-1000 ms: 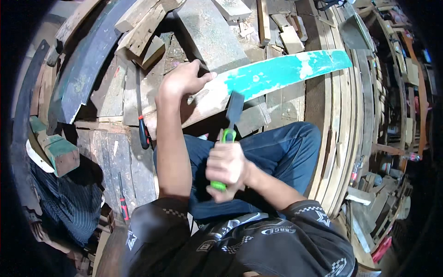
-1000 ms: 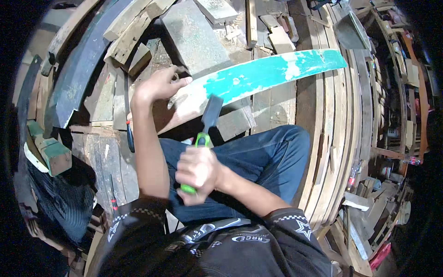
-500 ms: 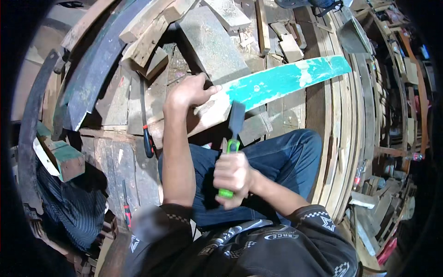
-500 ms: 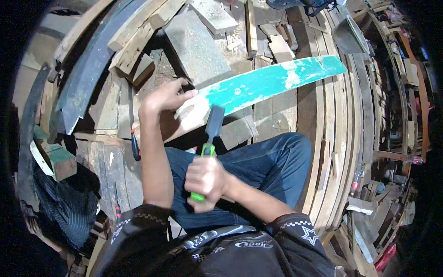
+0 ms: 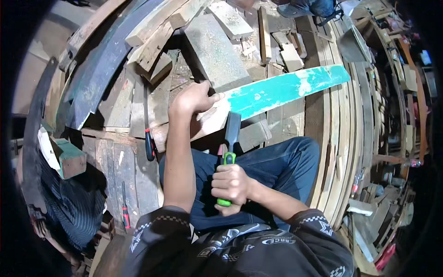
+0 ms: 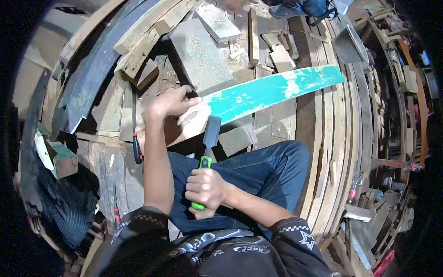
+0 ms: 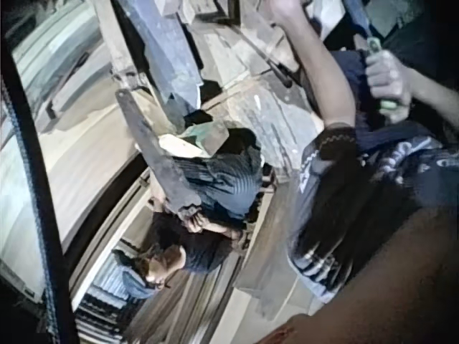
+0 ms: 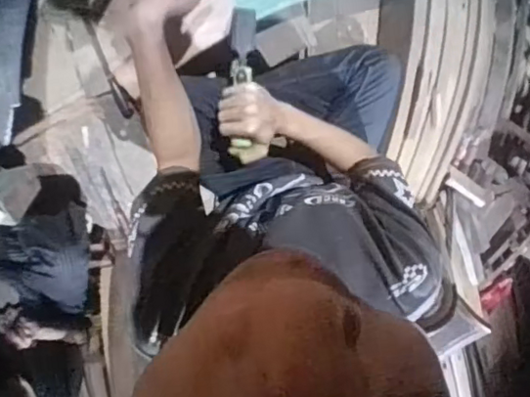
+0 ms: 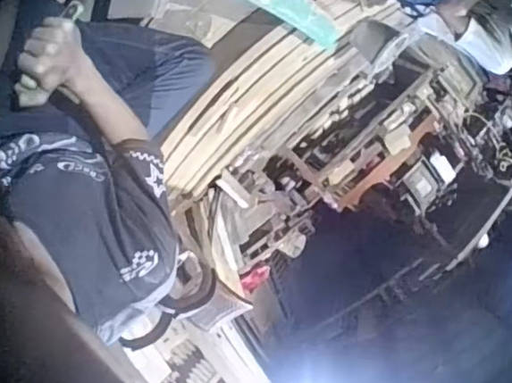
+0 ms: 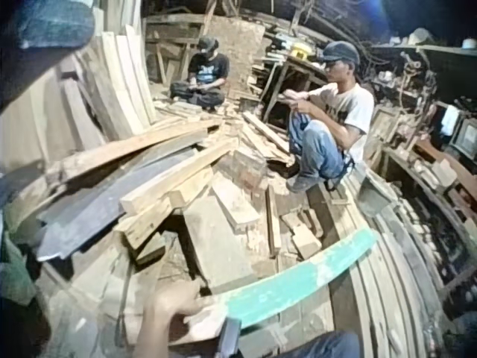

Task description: Chiseling and sanding a wooden board in a workshop.

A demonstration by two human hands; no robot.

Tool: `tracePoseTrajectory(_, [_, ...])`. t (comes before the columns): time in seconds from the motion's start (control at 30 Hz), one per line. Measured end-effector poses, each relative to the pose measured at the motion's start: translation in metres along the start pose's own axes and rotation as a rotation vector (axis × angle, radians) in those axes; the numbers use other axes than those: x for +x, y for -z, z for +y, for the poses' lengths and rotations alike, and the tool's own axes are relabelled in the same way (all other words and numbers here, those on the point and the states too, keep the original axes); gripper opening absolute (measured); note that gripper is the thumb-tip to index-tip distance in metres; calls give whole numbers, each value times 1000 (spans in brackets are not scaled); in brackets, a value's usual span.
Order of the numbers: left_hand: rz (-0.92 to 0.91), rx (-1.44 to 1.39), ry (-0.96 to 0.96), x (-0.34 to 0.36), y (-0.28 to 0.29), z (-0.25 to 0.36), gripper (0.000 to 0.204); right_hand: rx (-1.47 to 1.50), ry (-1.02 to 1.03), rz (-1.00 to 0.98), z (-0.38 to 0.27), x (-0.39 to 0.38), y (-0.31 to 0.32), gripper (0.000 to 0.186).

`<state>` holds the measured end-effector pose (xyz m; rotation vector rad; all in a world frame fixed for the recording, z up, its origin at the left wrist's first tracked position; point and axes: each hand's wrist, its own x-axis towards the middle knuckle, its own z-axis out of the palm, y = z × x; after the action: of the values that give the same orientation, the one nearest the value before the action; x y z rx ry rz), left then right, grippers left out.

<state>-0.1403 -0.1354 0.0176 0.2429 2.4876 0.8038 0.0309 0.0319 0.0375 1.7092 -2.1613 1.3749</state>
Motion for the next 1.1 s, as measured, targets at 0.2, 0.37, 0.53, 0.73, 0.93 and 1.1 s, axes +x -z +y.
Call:
tracePoseTrajectory(0.2, [8, -10, -19, 2, -2, -5, 63, -45, -67, 173, 10, 17, 17, 35])
tracePoseTrajectory(0.37, [18, -65, 14, -17, 10, 0, 61, -75, -53, 104, 15, 7, 40, 28])
tracePoseTrajectory(0.53, [68, -3, -73, 0, -11, 10, 59, -127, -94, -34, 0, -6, 21, 31])
tracePoseTrajectory(0.73, [17, 7, 49, -19, 14, 7, 64, 43, -85, 372, 14, 26, 37, 32])
tracePoseTrajectory(0.93, [64, 48, -35, -3, 0, -8, 64, -54, -101, 117, 15, 2, 35, 29])
tracePoseTrajectory(1.1, [84, 82, -73, 6, -8, -7, 65, -111, -219, 172, -1, 5, 16, 29])
